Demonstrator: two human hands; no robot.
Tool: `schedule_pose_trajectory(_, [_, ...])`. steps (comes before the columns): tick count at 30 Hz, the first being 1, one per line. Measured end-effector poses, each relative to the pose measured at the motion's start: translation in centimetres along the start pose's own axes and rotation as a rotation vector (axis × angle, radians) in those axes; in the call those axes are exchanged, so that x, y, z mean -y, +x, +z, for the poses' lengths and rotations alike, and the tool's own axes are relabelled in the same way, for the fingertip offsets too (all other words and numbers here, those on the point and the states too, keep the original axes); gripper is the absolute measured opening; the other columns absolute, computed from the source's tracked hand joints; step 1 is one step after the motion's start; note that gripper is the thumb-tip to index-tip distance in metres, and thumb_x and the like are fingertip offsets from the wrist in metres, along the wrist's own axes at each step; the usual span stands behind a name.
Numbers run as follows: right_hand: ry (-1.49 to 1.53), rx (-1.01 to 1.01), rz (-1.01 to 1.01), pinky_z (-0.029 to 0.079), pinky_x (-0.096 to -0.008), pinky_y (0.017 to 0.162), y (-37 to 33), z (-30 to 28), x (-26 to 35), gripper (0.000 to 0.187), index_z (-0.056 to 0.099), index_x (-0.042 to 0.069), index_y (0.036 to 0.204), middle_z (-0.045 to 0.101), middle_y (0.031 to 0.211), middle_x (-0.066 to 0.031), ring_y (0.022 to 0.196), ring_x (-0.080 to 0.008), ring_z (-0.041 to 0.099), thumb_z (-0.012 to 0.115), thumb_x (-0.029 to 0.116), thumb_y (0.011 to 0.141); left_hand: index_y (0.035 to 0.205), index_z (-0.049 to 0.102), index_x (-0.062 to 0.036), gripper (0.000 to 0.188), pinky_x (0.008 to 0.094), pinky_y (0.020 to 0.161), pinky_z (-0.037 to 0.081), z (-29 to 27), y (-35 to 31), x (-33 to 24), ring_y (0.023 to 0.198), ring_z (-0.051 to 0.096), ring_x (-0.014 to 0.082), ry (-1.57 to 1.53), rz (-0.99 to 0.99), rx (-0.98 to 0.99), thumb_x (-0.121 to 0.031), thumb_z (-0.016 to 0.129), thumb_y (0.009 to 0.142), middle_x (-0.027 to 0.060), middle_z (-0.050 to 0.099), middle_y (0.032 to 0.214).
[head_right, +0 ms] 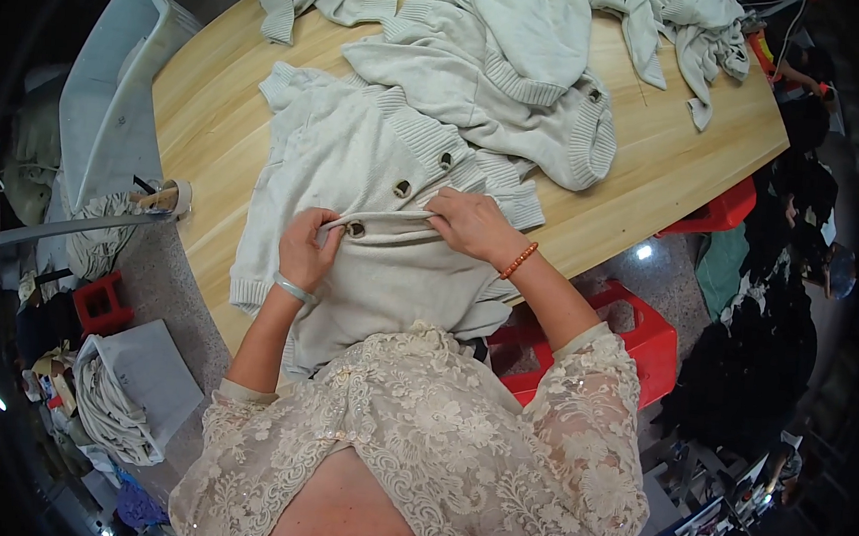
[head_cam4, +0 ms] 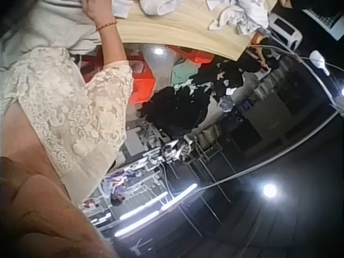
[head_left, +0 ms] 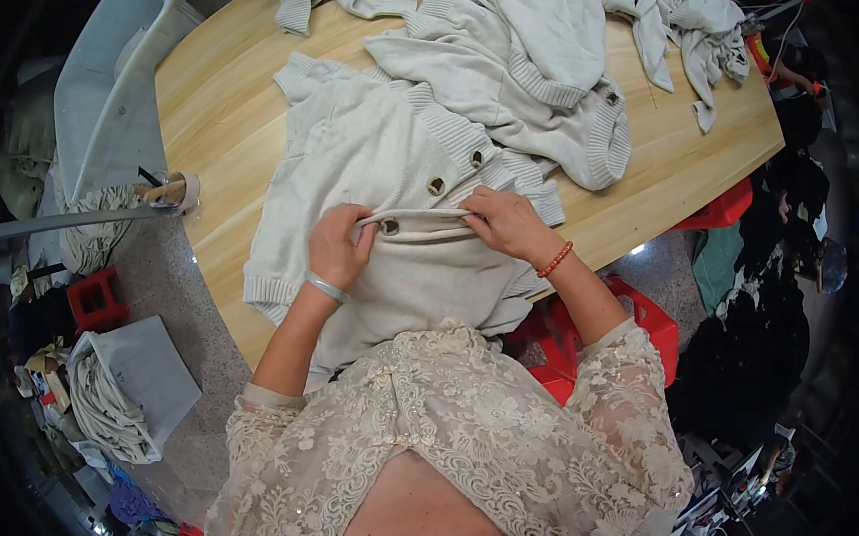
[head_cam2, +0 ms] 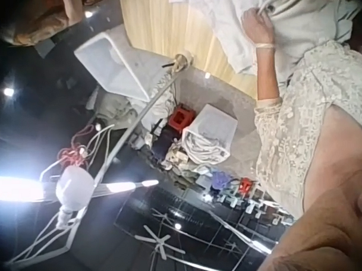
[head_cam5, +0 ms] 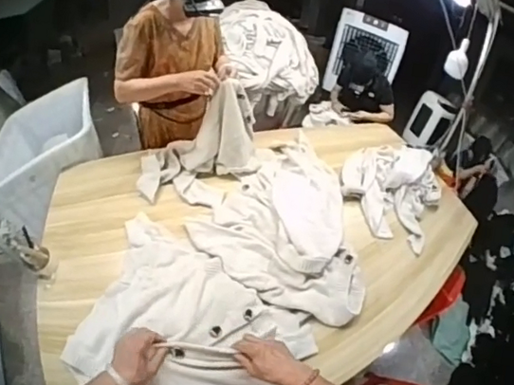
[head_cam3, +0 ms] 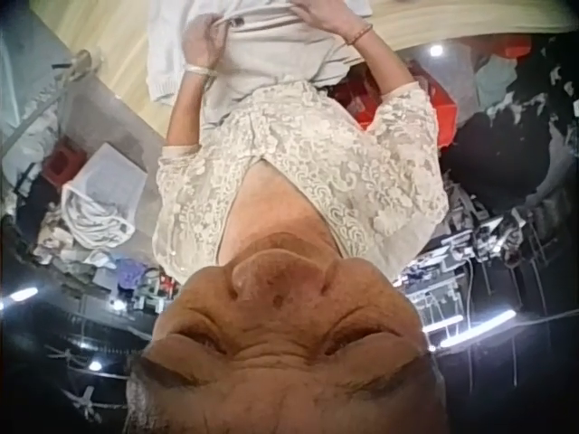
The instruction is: Trimming loose threads from knitted sweaters and buttoning them on a workbench.
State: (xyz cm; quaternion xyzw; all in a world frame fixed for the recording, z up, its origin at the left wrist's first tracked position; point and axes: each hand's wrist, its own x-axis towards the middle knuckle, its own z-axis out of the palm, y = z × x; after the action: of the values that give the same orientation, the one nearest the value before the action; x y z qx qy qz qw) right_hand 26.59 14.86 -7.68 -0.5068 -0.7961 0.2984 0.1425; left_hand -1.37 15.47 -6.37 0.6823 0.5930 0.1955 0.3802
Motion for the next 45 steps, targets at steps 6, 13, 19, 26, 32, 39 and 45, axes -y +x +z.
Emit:
schedule_pose_trajectory(6, [0.243, -0.230, -0.041, 0.050, -0.0360, 0.063, 0.0, 0.9, 1.2, 0.017, 0.065, 0.011, 0.096, 0.062, 0.083, -0.0063, 0.075, -0.0294, 0.062, 0.065, 0.015, 0.080, 0.106, 0.059, -0.0076, 0.038, 0.0399, 0.080, 0.040, 3.5, 1.2, -5.4, 0.091, 0.054, 0.0287, 0.097, 0.542, 0.040, -0.008, 0.069, 0.069, 0.0090, 0.059, 0.092])
schedule_pose_trajectory(13, [0.406, -0.328, 0.026, 0.046, -0.0287, 0.058, -0.4, 1.8, 1.8, 0.011, 0.063, 0.003, 0.089, 0.059, 0.078, -0.0093, 0.062, -0.0195, 0.057, 0.064, 0.005, 0.078, 0.074, 0.056, -0.0062, 0.017, 0.0424, 0.071, 0.041, 6.2, 2.5, -3.8, 0.077, 0.052, 0.0315, 0.299, 0.450, 0.000, -0.007, 0.069, 0.064, 0.0097, 0.056, 0.072])
schedule_pose_trajectory(19, [0.402, -0.283, 0.097, 0.048, -0.0295, 0.059, 0.7, 2.1, -0.1, 0.013, 0.061, 0.001, 0.090, 0.060, 0.078, -0.0105, 0.064, -0.0204, 0.060, 0.063, 0.006, 0.078, 0.091, 0.064, -0.0019, 0.023, 0.0395, 0.068, 0.050, 6.1, 4.0, -4.1, 0.077, 0.061, 0.0315, -0.293, 0.056, 0.000, -0.018, 0.072, 0.076, 0.0141, 0.060, 0.081])
schedule_pose_trajectory(26, [0.277, -0.300, 0.015, 0.050, -0.0371, 0.063, 1.1, 2.5, -0.1, 0.017, 0.058, 0.004, 0.091, 0.059, 0.082, -0.0122, 0.073, -0.0318, 0.061, 0.064, 0.008, 0.075, 0.086, 0.068, -0.0056, 0.013, 0.0396, 0.071, 0.050, 7.6, 6.8, -4.5, 0.078, 0.063, 0.0339, 0.097, 0.113, 0.005, -0.009, 0.066, 0.074, 0.0147, 0.065, 0.082])
schedule_pose_trajectory(32, [0.361, -0.374, -0.020, 0.051, -0.0385, 0.075, 1.0, 2.2, 0.0, 0.028, 0.053, 0.005, 0.101, 0.059, 0.096, -0.0128, 0.087, -0.0319, 0.061, 0.065, 0.006, 0.075, 0.083, 0.070, 0.0018, 0.015, 0.0207, 0.047, 0.041, 6.7, 8.4, -3.8, 0.052, 0.053, 0.0057, -0.560, -0.240, 0.201, -0.012, 0.073, 0.079, 0.0020, 0.065, 0.066])
schedule_pose_trajectory(39, [0.276, -0.442, -0.036, 0.051, -0.0402, 0.073, 1.1, 2.8, 0.7, 0.044, 0.052, 0.005, 0.116, 0.058, 0.094, -0.0142, 0.086, -0.0335, 0.060, 0.066, 0.013, 0.076, 0.089, 0.068, -0.0002, 0.013, 0.0189, 0.045, 0.035, 5.3, 8.2, -3.3, 0.049, 0.049, 0.0053, -0.707, -0.361, 0.269, -0.010, 0.071, 0.081, -0.0005, 0.061, 0.065])
schedule_pose_trajectory(45, [0.159, -0.321, -0.058, 0.050, -0.0426, 0.066, 0.2, 3.0, -0.4, 0.040, 0.053, 0.003, 0.110, 0.056, 0.091, -0.0161, 0.078, -0.0359, 0.060, 0.064, 0.024, 0.078, 0.087, 0.070, 0.0013, 0.011, 0.0192, 0.049, 0.038, 6.4, 6.8, -4.1, 0.053, 0.050, 0.0042, -0.657, -0.220, 0.209, -0.007, 0.071, 0.080, 0.0002, 0.064, 0.070])
